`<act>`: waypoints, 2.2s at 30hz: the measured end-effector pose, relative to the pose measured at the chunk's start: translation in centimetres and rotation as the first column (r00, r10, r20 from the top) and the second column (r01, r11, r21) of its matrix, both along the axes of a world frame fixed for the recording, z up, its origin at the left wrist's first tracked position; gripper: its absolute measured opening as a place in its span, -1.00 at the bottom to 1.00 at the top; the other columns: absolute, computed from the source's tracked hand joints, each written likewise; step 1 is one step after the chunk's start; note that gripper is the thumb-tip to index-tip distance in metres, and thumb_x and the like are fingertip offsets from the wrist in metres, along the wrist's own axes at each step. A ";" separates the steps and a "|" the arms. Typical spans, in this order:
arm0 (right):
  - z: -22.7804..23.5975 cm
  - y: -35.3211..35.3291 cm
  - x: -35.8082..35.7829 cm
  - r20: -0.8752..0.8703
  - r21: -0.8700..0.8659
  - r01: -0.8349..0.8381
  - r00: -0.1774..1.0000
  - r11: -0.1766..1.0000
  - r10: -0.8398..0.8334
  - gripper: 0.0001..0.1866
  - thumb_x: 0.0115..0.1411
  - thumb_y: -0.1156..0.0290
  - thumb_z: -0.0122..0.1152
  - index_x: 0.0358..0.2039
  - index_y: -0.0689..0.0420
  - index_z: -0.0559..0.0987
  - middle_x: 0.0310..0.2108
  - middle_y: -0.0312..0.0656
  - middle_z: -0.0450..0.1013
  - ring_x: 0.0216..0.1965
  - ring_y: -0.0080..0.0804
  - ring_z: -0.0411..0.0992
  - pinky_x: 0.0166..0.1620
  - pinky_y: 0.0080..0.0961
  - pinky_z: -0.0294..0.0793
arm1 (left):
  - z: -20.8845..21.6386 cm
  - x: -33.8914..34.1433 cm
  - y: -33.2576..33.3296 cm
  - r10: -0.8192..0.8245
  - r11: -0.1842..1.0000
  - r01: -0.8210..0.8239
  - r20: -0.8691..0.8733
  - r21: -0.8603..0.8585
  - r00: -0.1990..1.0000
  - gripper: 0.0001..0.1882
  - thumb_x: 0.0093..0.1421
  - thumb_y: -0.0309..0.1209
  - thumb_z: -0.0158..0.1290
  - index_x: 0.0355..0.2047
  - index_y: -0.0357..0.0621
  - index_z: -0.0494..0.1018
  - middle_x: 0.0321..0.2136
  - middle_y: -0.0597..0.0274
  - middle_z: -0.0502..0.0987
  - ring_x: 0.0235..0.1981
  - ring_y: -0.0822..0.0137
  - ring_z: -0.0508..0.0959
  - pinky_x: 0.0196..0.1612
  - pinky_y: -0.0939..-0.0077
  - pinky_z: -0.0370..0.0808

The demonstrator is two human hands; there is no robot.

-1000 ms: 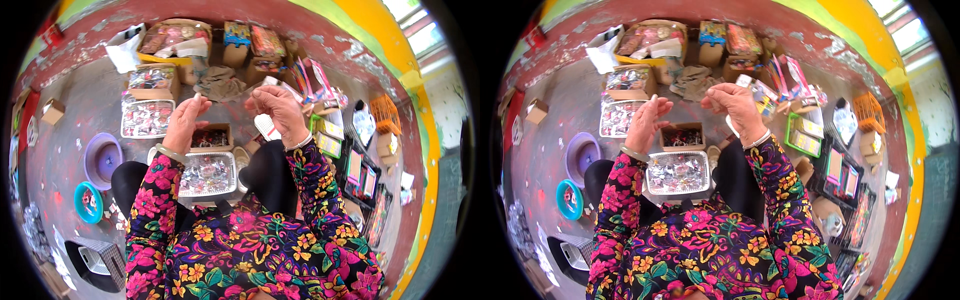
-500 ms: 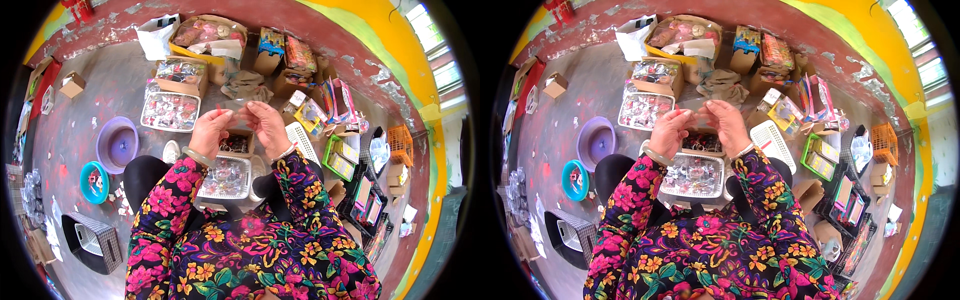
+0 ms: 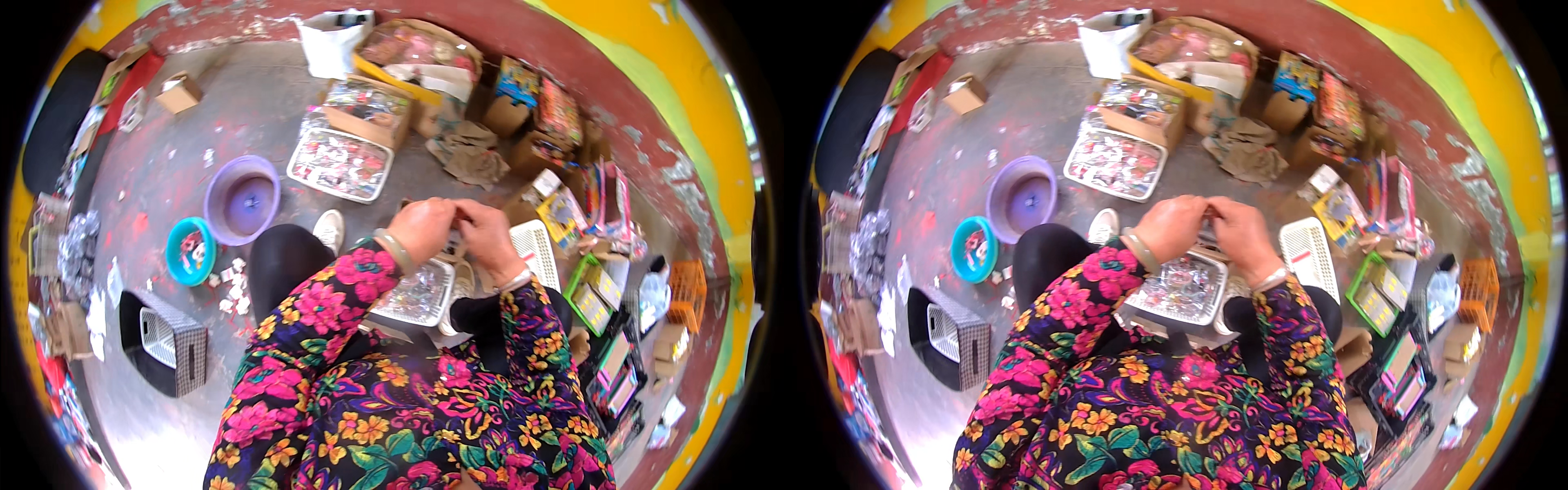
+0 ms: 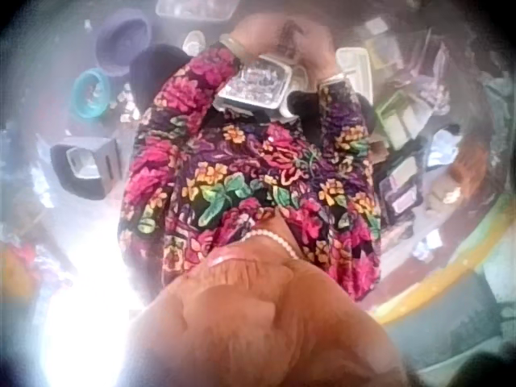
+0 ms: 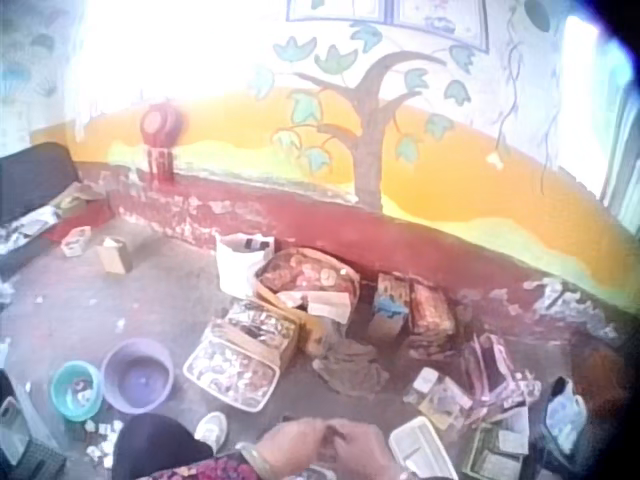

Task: The person sits on the floor and repeatedly picks up small trinkets, places them into clear plastic bags, and seals the bags. The person handles various small items, including red and black objects, and places the packaged items into a white basket.

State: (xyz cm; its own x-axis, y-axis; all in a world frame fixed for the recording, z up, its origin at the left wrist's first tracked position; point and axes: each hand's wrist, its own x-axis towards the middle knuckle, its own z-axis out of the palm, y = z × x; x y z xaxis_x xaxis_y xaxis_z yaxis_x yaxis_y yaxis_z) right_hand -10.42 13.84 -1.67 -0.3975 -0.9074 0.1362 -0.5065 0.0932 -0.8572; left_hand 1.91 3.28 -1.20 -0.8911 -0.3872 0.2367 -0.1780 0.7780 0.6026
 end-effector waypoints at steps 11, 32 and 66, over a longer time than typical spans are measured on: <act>4.0 0.0 -0.5 0.579 0.172 0.095 0.795 0.981 -0.178 -0.82 0.14 0.44 0.10 -0.29 0.27 0.52 -0.43 -0.26 0.50 -0.40 -0.59 0.46 -0.36 -0.72 0.44 | 1.8 -0.1 -1.4 0.168 0.554 -0.063 -0.038 0.830 0.985 -0.87 0.06 -0.47 0.06 -0.40 -0.29 0.47 -0.57 0.22 0.50 -0.55 0.44 0.51 -0.51 0.60 0.47; 3.4 0.4 -1.4 0.044 0.034 0.133 0.990 0.991 -0.134 -0.62 -0.10 0.52 0.23 -0.18 0.19 0.47 -0.37 -0.22 0.45 -0.36 -0.54 0.40 -0.29 -0.63 0.41 | 1.4 -0.2 -1.1 0.020 0.756 0.074 -0.136 0.650 0.991 -0.80 0.12 -0.42 0.02 -0.33 -0.32 0.51 -0.54 0.16 0.54 -0.51 0.48 0.47 -0.42 0.55 0.42; 4.9 0.3 1.4 -0.117 -0.102 0.226 0.964 0.969 -0.237 -0.84 -0.04 0.45 0.15 -0.39 0.12 0.47 -0.46 -0.17 0.43 -0.46 -0.25 0.42 -0.41 -0.45 0.38 | 0.6 -0.8 -0.1 0.139 0.372 0.142 -0.207 0.917 0.968 -0.73 0.19 -0.52 -0.06 -0.08 -0.29 0.41 -0.25 0.22 0.51 -0.29 0.52 0.48 -0.25 0.64 0.49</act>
